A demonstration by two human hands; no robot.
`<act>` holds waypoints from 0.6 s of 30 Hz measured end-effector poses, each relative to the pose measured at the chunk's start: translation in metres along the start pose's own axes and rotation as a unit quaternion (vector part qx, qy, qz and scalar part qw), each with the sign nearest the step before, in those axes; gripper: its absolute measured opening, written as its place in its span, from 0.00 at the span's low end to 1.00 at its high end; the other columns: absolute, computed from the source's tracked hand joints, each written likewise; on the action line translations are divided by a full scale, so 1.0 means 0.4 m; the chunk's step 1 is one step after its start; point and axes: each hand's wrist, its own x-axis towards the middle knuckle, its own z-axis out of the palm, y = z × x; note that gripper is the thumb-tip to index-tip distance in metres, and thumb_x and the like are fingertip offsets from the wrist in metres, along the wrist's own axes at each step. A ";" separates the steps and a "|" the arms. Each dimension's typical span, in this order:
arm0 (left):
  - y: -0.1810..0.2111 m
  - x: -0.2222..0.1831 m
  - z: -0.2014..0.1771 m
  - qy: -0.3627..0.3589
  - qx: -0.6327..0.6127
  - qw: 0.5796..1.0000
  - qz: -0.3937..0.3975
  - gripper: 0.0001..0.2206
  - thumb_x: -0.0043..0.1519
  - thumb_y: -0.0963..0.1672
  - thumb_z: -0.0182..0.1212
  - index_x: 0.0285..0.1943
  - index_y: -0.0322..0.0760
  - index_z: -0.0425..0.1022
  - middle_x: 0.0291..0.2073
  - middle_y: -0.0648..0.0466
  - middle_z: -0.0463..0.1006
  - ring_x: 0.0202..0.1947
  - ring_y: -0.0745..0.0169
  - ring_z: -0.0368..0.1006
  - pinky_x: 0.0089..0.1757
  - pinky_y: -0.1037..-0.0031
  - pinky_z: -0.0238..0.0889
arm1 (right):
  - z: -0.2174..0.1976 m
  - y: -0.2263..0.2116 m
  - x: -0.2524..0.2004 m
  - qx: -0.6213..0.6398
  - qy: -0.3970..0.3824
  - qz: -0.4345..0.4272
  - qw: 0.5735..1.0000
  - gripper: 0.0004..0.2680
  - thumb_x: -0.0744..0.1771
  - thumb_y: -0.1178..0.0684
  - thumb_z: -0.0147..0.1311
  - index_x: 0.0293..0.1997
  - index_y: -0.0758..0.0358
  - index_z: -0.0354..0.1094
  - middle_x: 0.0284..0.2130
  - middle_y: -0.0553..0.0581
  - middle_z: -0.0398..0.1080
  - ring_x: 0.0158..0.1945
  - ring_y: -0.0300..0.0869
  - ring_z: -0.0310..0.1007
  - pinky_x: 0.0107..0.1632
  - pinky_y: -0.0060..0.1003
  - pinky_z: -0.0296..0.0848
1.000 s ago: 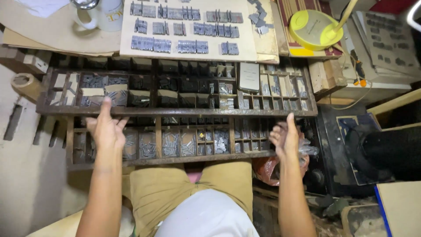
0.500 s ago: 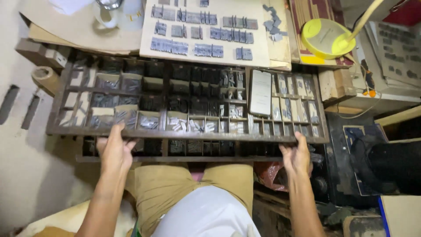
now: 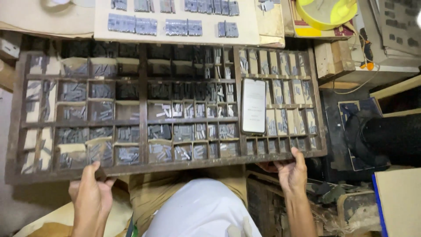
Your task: Sorting and arranging individual metal type characters into a compartmentalized wooden type case.
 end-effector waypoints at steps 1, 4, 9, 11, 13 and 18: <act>-0.024 0.016 -0.014 0.001 0.003 1.000 -0.003 0.24 0.66 0.42 0.65 0.26 0.52 0.50 0.33 0.56 0.59 0.42 0.58 0.66 0.41 0.54 0.64 | -0.019 0.010 0.005 -0.003 0.003 0.001 1.000 0.08 0.67 0.51 0.54 0.49 0.57 0.67 0.48 0.56 0.73 0.52 0.46 0.73 0.48 0.45 0.79; -0.080 0.057 -0.041 0.045 0.022 0.999 -0.012 0.13 0.62 0.42 0.67 0.27 0.44 0.65 0.26 0.54 0.63 0.37 0.57 0.72 0.40 0.60 0.71 | -0.057 0.052 0.024 -0.012 0.018 0.014 1.000 0.07 0.66 0.51 0.55 0.46 0.58 0.69 0.42 0.56 0.75 0.46 0.48 0.75 0.44 0.50 0.79; -0.165 0.130 -0.056 0.032 -0.003 0.999 -0.028 0.21 0.59 0.41 0.67 0.22 0.49 0.54 0.20 0.60 0.49 0.35 0.64 0.65 0.49 0.53 0.66 | -0.039 0.091 0.031 0.008 0.010 0.050 0.999 0.06 0.63 0.52 0.57 0.41 0.54 0.69 0.36 0.52 0.74 0.36 0.44 0.74 0.22 0.31 0.64; -0.192 0.146 -0.064 0.021 -0.003 1.000 -0.015 0.19 0.59 0.41 0.67 0.20 0.46 0.60 0.13 0.59 0.51 0.29 0.62 0.67 0.43 0.56 0.68 | -0.038 0.105 0.040 0.011 0.015 0.059 0.998 0.04 0.63 0.52 0.57 0.37 0.55 0.69 0.32 0.53 0.74 0.30 0.44 0.73 0.18 0.31 0.64; -0.182 0.127 -0.052 0.012 -0.001 1.000 -0.003 0.17 0.59 0.41 0.66 0.17 0.43 0.65 0.05 0.58 0.53 0.23 0.61 0.69 0.38 0.59 0.69 | -0.035 0.107 0.040 0.014 0.022 0.069 0.997 0.03 0.62 0.52 0.58 0.33 0.56 0.69 0.27 0.53 0.74 0.24 0.44 0.73 0.14 0.30 0.64; -0.127 0.066 -0.017 -0.050 -0.047 0.998 0.008 0.03 0.60 0.39 0.61 0.35 0.39 0.72 0.38 0.54 0.77 0.45 0.58 0.78 0.43 0.60 0.80 | -0.034 0.089 0.035 0.012 -0.058 0.075 0.995 0.06 0.64 0.51 0.57 0.40 0.58 0.68 0.34 0.55 0.75 0.32 0.43 0.74 0.19 0.28 0.66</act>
